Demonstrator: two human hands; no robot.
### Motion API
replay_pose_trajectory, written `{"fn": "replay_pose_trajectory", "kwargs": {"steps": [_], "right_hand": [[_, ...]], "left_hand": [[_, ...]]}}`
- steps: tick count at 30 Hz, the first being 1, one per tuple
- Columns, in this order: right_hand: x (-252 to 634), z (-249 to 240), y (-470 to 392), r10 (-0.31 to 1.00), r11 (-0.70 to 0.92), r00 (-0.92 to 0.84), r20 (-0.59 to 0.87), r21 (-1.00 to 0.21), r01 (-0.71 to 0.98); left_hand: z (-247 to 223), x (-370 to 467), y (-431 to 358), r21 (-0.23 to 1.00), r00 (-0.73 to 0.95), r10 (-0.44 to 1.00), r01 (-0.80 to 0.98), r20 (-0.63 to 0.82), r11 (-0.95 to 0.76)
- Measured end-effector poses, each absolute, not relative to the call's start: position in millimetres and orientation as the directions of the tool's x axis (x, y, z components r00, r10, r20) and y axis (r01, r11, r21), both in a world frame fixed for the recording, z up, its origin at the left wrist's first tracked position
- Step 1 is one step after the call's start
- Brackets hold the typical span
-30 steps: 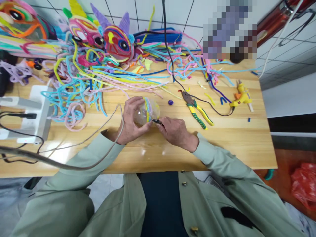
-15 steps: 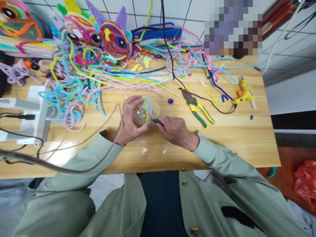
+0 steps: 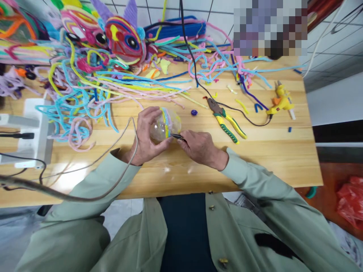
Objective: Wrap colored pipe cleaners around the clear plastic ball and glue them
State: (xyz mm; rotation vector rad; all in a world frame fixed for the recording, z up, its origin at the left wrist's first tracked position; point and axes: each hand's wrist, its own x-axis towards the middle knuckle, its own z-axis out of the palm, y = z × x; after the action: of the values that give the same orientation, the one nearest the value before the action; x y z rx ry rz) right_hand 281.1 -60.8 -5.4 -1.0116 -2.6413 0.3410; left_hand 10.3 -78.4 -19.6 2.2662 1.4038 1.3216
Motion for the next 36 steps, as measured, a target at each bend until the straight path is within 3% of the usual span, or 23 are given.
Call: {"fn": "replay_pose_trajectory", "kwargs": {"steps": [5,25,36], "right_hand": [[281.2,-5.9,-61.0,0.671,0.735,-0.705,0.23,-0.323,0.595],[281.4,0.8,-62.3,0.68,0.723,-0.703,0.207,-0.349,0.596],[282.7,-0.1,-61.3,0.675,0.723,-0.713,0.19,-0.358,0.59]], "left_hand": [[-20.7,10.7,-79.7,0.594,0.165,0.804,0.593,0.571,-0.544],[-16.7,11.5,-77.9,0.546,0.174,0.779,0.622,0.603,-0.561],[-16.0,10.2,-79.8,0.587,0.17,0.816,0.615,0.553,-0.526]]}}
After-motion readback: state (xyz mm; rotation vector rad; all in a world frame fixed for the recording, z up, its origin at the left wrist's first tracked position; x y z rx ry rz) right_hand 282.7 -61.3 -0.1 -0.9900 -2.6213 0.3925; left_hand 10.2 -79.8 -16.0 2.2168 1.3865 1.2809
